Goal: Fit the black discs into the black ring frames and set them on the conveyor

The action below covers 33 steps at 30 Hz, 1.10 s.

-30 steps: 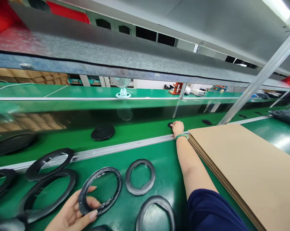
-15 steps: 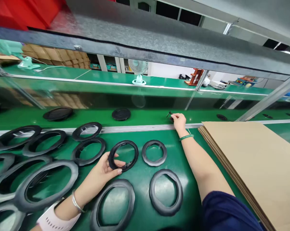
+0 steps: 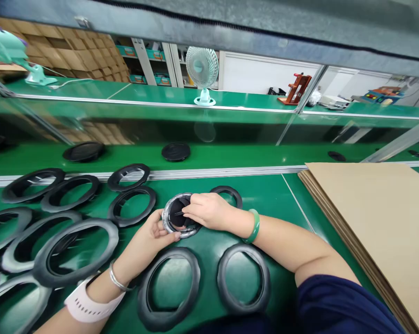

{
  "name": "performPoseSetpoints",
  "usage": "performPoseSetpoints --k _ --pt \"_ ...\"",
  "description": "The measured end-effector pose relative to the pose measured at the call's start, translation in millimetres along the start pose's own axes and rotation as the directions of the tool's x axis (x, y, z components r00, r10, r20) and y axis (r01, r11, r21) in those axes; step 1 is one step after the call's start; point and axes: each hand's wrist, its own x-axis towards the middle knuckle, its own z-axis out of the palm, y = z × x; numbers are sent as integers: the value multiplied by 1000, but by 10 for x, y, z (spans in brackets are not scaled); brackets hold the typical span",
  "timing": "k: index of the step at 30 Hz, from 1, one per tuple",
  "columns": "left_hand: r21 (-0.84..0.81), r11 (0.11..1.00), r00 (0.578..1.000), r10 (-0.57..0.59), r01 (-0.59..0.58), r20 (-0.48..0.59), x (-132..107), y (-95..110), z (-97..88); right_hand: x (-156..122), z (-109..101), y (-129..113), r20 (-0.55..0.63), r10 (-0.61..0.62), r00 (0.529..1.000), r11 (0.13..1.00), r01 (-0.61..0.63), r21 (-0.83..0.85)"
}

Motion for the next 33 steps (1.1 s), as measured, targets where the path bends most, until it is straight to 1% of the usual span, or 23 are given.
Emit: performPoseSetpoints --k 3,7,9,12,14,16,20,25,28,33 --pt "5 1000 1000 -11 11 -4 0 -7 -4 -36 62 17 7 -1 1000 1000 1 -5" --pt "26 999 999 -19 20 -40 -14 4 11 -23 62 -32 32 -5 999 1000 5 4" --pt "33 999 999 -16 17 -46 -20 9 17 -11 41 -45 35 -40 999 999 40 -22" --pt "42 999 999 -20 21 -28 -29 6 14 0 17 -38 27 -109 994 992 111 -67" --pt "52 998 1000 -22 23 -20 -36 1 7 -2 23 -26 28 -123 992 989 125 -80" --pt "63 998 1000 -23 24 -18 -41 -6 0 -13 44 -19 34 -107 994 991 109 -79" --pt "76 997 1000 -21 22 -14 -40 -21 -9 -46 88 -31 50 -17 999 999 19 -36" --pt "101 995 1000 -11 12 -17 -41 -42 -17 -46 76 -57 98 75 992 997 -75 -1" --pt "140 990 999 -10 16 -44 -45 -48 -11 -29 55 -82 145 87 986 996 -84 -23" --pt "181 983 998 -10 21 -61 -41 -50 4 -6 62 -144 221 109 969 987 -80 -136"
